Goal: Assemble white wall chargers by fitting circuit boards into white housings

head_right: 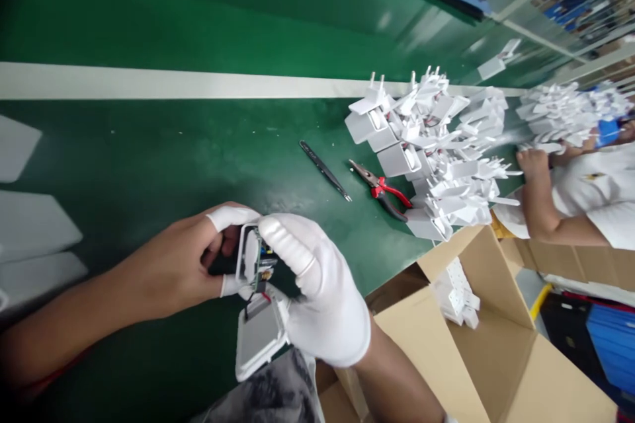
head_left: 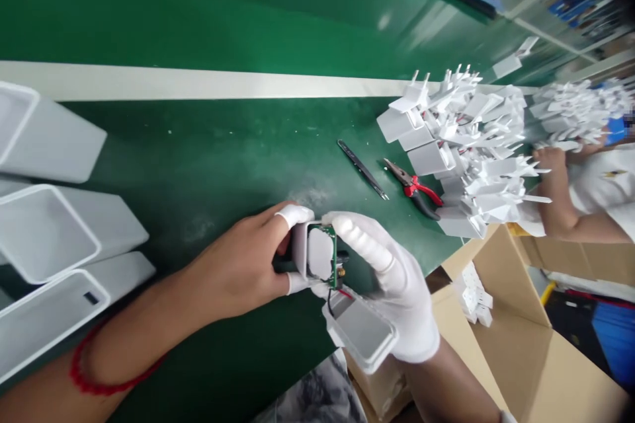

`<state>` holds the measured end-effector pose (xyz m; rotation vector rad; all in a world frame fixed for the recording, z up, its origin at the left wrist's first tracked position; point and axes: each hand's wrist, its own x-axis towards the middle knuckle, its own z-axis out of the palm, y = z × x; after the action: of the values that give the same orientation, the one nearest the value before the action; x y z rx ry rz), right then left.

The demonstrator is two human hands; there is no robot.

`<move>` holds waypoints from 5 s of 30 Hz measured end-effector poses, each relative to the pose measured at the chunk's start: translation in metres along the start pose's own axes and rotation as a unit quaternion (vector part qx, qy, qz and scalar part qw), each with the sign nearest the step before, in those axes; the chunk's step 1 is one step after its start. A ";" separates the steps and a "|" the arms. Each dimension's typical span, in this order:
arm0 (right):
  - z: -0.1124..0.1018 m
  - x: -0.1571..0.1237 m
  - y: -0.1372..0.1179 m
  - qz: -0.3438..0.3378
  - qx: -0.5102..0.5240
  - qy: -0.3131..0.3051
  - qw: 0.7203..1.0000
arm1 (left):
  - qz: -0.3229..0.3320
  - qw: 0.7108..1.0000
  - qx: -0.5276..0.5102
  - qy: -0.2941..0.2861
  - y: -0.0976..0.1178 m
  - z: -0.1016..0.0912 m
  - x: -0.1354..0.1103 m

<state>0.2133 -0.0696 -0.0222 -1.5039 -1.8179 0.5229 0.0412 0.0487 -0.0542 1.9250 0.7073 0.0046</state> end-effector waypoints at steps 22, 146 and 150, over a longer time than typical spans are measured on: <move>0.038 -0.051 0.003 0.102 0.060 0.173 0.978 | 0.075 0.986 0.052 0.137 -0.003 0.020 -0.003; 0.009 0.011 0.020 0.079 0.267 0.019 0.960 | 0.119 0.978 0.065 0.158 -0.016 0.002 -0.008; 0.009 0.011 0.019 0.069 0.224 0.022 0.972 | 0.117 0.978 0.067 0.159 -0.016 0.003 -0.006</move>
<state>0.2186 -0.0536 -0.0383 -1.3179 -1.4428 0.8944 0.0293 0.0482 -0.0669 2.1538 0.6982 0.4298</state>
